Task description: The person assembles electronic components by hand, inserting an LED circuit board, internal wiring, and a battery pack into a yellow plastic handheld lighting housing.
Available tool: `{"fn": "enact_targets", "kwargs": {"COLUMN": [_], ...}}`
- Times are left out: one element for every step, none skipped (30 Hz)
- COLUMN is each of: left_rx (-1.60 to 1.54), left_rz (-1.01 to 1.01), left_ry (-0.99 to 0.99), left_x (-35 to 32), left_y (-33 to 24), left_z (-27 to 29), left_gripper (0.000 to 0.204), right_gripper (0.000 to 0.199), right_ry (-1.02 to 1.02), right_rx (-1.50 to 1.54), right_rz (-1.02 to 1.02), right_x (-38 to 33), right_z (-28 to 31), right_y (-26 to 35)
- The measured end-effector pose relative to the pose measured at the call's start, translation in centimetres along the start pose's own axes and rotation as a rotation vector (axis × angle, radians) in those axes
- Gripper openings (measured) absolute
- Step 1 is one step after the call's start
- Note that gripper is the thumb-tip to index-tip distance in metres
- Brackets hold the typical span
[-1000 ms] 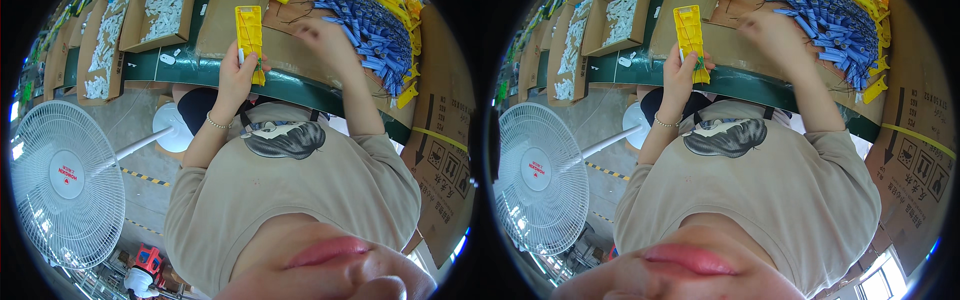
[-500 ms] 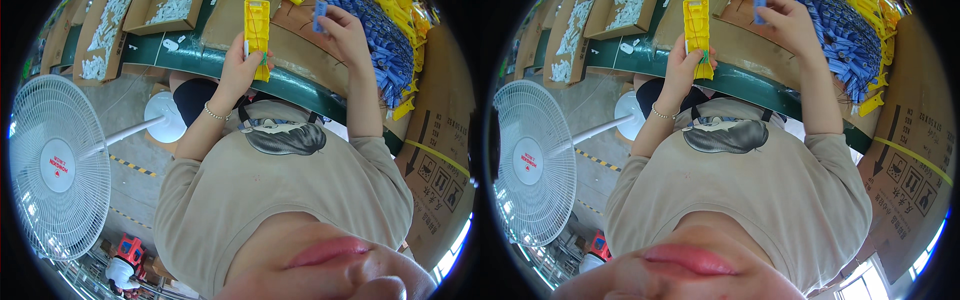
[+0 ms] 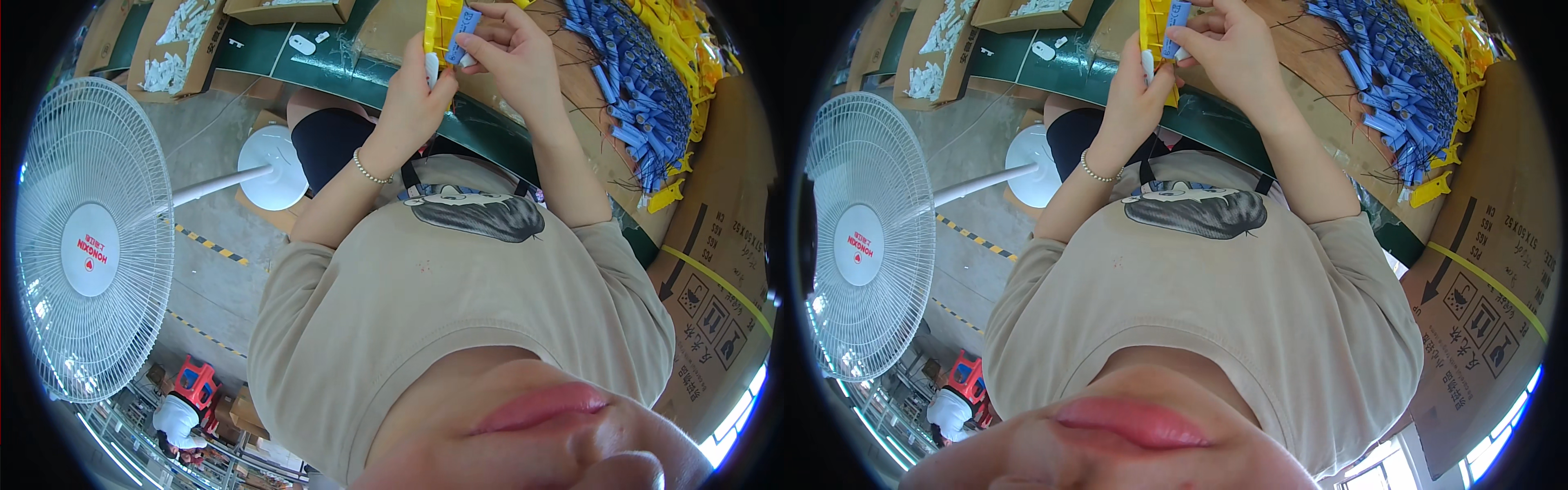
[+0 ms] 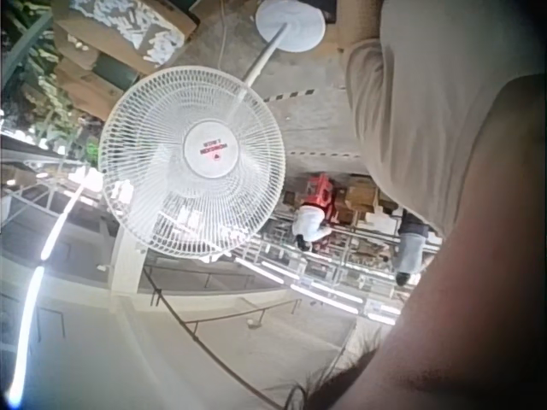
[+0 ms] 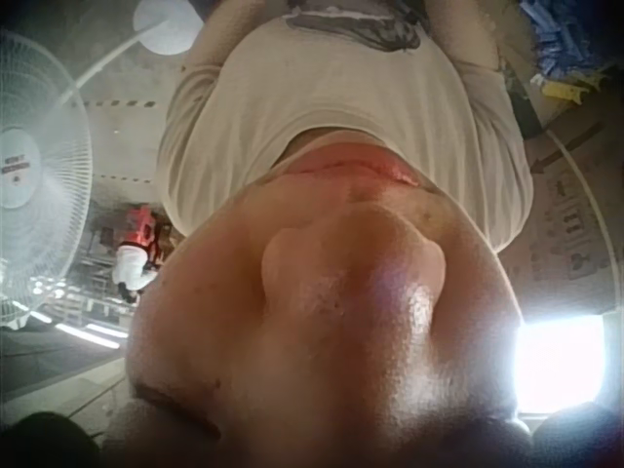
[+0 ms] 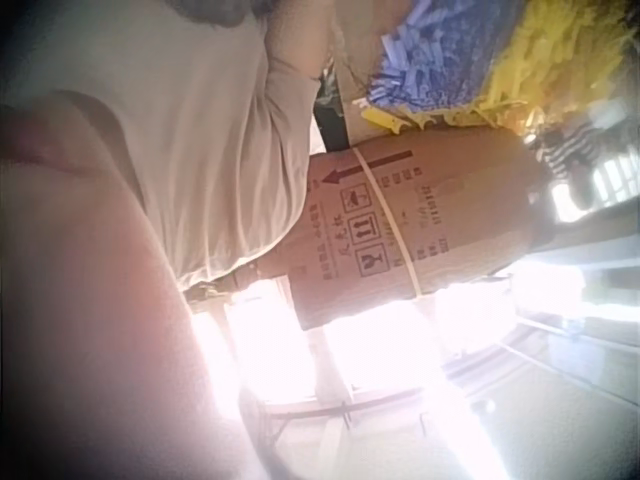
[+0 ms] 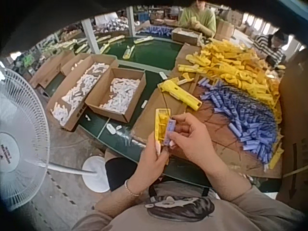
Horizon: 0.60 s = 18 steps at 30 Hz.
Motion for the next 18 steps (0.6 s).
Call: {"fn": "enact_targets", "kwargs": {"left_rx": [-0.001, 0.011, 0.022, 0.021, 0.003, -0.015, -0.015, -0.041, -0.066, -0.065, -0.070, -0.074, -0.075, -0.063, -0.051, -0.052, -0.081, -0.110], "left_rz": [0.000, 0.010, 0.020, 0.020, -0.014, -0.053, -0.058, -0.041, -0.024, -0.027, -0.004, 0.019, 0.019, 0.022, 0.024, 0.023, 0.039, 0.056], "left_ry": [-0.002, 0.008, 0.019, 0.014, 0.000, -0.006, -0.008, 0.004, 0.016, 0.008, 0.032, 0.054, 0.044, 0.060, 0.075, 0.067, 0.065, 0.064], "left_x": [0.0, -0.1, -0.1, -0.2, -0.3, -0.3, -0.3, -0.3, -0.3, -0.3, -0.4, -0.6, -0.7, -0.7, -0.7, -0.8, -1.0, -1.1], "left_y": [-0.1, 0.0, 0.0, 0.2, 0.3, 0.2, 0.5, 0.9, 1.3, 1.5, 1.8, 2.0, 2.0, 1.9, 1.9, 1.9, 2.0, 2.2], "left_z": [0.0, 0.0, -0.1, -0.1, 0.0, -0.1, 0.0, -0.1, -0.1, 0.1, 0.2, 0.2, 0.5, 0.7, 0.8, 1.0, 0.9, 0.9], "left_gripper": [0.040, 0.041, 0.042, 0.042, 0.046, 0.050, 0.050, 0.050, 0.049, 0.049, 0.045, 0.041, 0.041, 0.041, 0.041, 0.041, 0.041, 0.041], "right_gripper": [0.034, 0.034, 0.034, 0.034, 0.034, 0.034, 0.031, 0.030, 0.030, 0.029, 0.029, 0.029, 0.027, 0.025, 0.025, 0.023, 0.022, 0.022], "right_ry": [-0.025, -0.047, -0.043, -0.042, -0.038, -0.038, -0.045, -0.047, -0.042, -0.029, -0.015, -0.007, 0.005, 0.015, 0.021, 0.040, 0.060, 0.069], "right_rx": [-0.065, -0.131, -0.132, -0.229, -0.326, -0.328, -0.418, -0.507, -0.509, -0.604, -0.698, -0.700, -0.721, -0.743, -0.745, -0.708, -0.671, -0.674], "right_rz": [0.041, 0.083, 0.084, 0.042, 0.002, 0.007, 0.101, 0.195, 0.202, 0.275, 0.346, 0.350, 0.397, 0.444, 0.449, 0.417, 0.383, 0.387], "right_x": [0.0, -0.1, -0.2, -0.4, -0.5, -0.3, 0.0, 0.2, 0.4, 0.5, 0.4, 0.7, 0.9, 1.2, 1.6, 2.0, 2.3, 2.4], "right_z": [-0.1, -0.3, -0.5, -0.8, -1.0, -0.9, -0.7, -0.9, -0.6, -0.8, -1.1, -1.1, -1.3, -1.5, -1.6, -1.7, -1.9, -2.2], "right_y": [0.0, 0.3, 0.6, 0.9, 1.0, 0.2, -1.0, -0.9, -1.1, -0.8, -0.4, -0.3, 0.0, 0.3, 0.3, 0.1, -0.2, -0.4]}}
Point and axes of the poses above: each hand's wrist, its own x-axis towards the middle knuckle, its own z-axis out of the back of the hand, y = z × x, the point moved 7 cm from there along x, towards the middle knuckle, and after that the axes turned 4 degrees about -z, right-handed, at the moved point
